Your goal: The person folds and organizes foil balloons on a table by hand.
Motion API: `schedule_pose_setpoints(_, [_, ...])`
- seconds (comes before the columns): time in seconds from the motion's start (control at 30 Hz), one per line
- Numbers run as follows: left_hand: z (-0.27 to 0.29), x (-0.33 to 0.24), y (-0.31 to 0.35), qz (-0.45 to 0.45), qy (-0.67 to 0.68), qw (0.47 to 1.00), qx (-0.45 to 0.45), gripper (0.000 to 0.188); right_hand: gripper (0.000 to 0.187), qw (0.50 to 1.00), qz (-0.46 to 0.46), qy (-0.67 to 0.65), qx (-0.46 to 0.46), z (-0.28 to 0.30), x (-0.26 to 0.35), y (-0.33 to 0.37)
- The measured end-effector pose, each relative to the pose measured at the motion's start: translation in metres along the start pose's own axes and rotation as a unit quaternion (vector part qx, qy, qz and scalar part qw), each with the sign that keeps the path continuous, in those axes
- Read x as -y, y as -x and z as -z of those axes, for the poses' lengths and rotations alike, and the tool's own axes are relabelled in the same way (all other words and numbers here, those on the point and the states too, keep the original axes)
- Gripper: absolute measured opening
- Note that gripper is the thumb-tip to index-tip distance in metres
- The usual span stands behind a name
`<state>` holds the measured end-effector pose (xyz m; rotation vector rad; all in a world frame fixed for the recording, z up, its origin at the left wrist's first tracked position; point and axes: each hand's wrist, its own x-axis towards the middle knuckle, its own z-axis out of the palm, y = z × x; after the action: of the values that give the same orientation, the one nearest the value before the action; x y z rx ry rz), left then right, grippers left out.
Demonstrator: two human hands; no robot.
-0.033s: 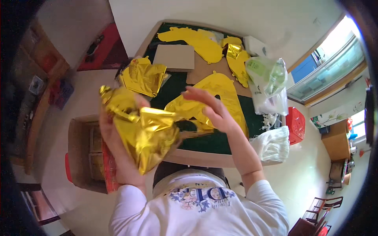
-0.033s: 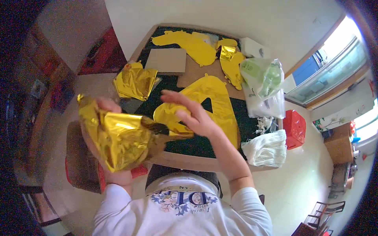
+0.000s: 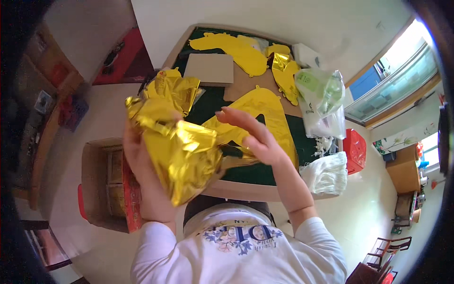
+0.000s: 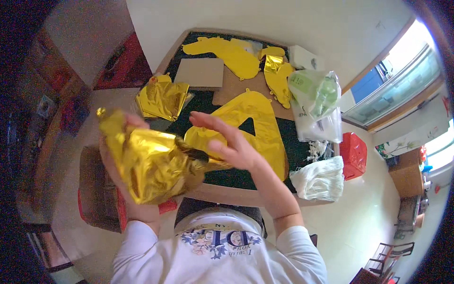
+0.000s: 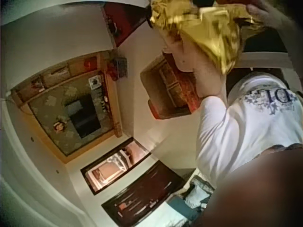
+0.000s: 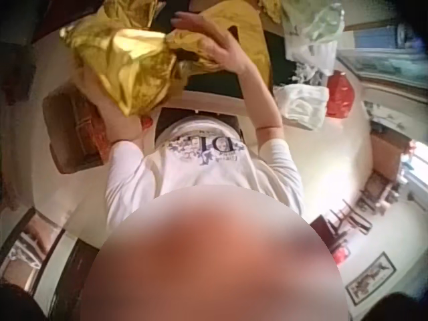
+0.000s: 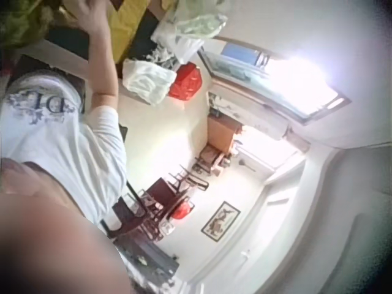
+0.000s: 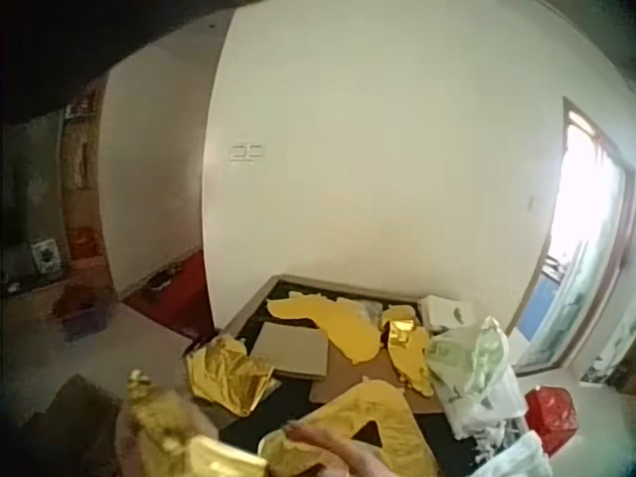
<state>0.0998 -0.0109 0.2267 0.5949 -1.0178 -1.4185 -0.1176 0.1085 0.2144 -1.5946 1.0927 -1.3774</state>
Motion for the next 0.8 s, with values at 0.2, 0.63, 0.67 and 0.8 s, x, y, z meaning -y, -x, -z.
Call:
schedule_pose_setpoints(0.2, [-0.060, -0.031, 0.004, -0.225, -0.240, 0.938, 0.109, 0.025, 0.073, 0.989, 0.002, 0.014, -0.147, -0.038, 0.034, 0.026])
schedule_pose_setpoints(0.63, [-0.058, -0.044, -0.004, -0.087, -0.204, 0.936, 0.274, 0.027, 0.023, 0.920, 0.051, 0.163, -0.352, -0.027, 0.068, -0.002])
schedule_pose_setpoints(0.67, [-0.057, -0.041, -0.006, -0.147, -0.251, 0.921, 0.258, 0.027, 0.023, 0.922, 0.062, 0.194, -0.330, -0.028, 0.072, -0.001])
schedule_pose_setpoints(0.8, [-0.053, -0.041, -0.012, -0.146, -0.227, 0.906, 0.325, 0.027, 0.019, 0.940, 0.027, 0.147, -0.306, -0.020, 0.081, -0.008])
